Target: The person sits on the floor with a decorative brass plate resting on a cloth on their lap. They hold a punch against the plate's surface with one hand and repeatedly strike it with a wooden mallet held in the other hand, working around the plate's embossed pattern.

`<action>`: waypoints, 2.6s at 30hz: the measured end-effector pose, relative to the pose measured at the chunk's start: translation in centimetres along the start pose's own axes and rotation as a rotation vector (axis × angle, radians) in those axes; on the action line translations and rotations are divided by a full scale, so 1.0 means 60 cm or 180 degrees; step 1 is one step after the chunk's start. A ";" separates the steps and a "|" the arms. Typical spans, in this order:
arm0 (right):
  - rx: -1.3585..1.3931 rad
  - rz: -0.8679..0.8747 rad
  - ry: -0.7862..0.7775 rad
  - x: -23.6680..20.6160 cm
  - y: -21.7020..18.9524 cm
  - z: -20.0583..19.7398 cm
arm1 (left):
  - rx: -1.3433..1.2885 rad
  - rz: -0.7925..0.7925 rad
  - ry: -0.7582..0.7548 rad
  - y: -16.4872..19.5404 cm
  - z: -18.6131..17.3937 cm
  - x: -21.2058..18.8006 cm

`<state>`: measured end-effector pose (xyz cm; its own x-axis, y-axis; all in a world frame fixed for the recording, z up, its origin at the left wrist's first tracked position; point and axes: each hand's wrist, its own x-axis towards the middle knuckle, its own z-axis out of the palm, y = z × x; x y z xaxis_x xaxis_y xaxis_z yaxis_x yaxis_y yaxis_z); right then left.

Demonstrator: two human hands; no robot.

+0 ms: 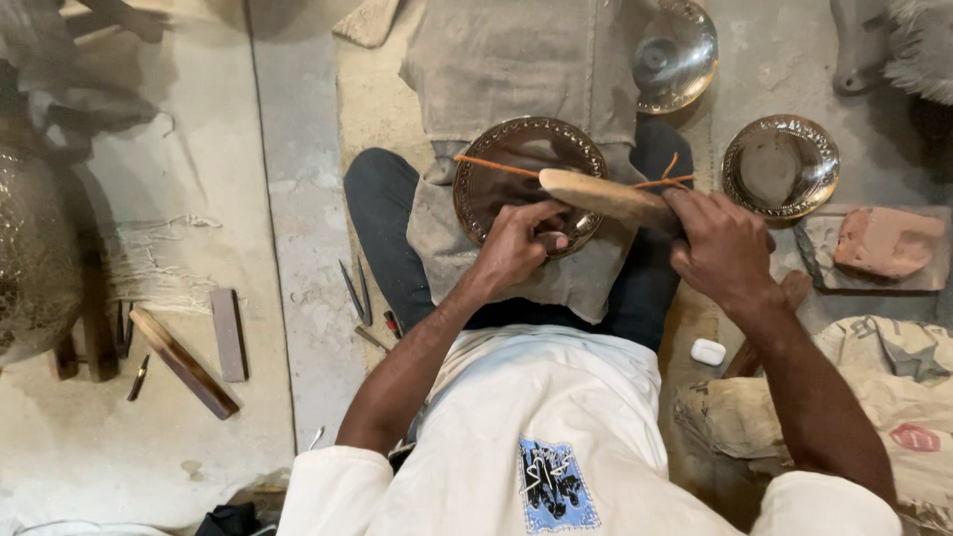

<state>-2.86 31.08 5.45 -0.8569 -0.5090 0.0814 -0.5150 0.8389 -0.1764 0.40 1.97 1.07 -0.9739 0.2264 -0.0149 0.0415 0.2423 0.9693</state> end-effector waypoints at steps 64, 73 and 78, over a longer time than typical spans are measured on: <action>0.0925 0.0244 -0.0461 0.076 -0.033 -0.029 | -0.0168 -0.0186 0.0517 -0.012 0.023 -0.014; 0.2210 0.0211 0.0431 0.164 -0.064 -0.022 | -0.1031 -0.0478 0.0838 -0.010 -0.015 -0.026; 0.2074 0.0070 0.0511 0.176 -0.072 -0.010 | -0.0722 -0.0647 0.0761 -0.014 -0.050 -0.023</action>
<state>-9.71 22.17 7.64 -0.8856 -0.4158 0.2070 -0.4222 0.5351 -0.7317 1.04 -1.38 1.04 -0.9829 -0.0376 -0.1805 -0.1820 0.0388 0.9825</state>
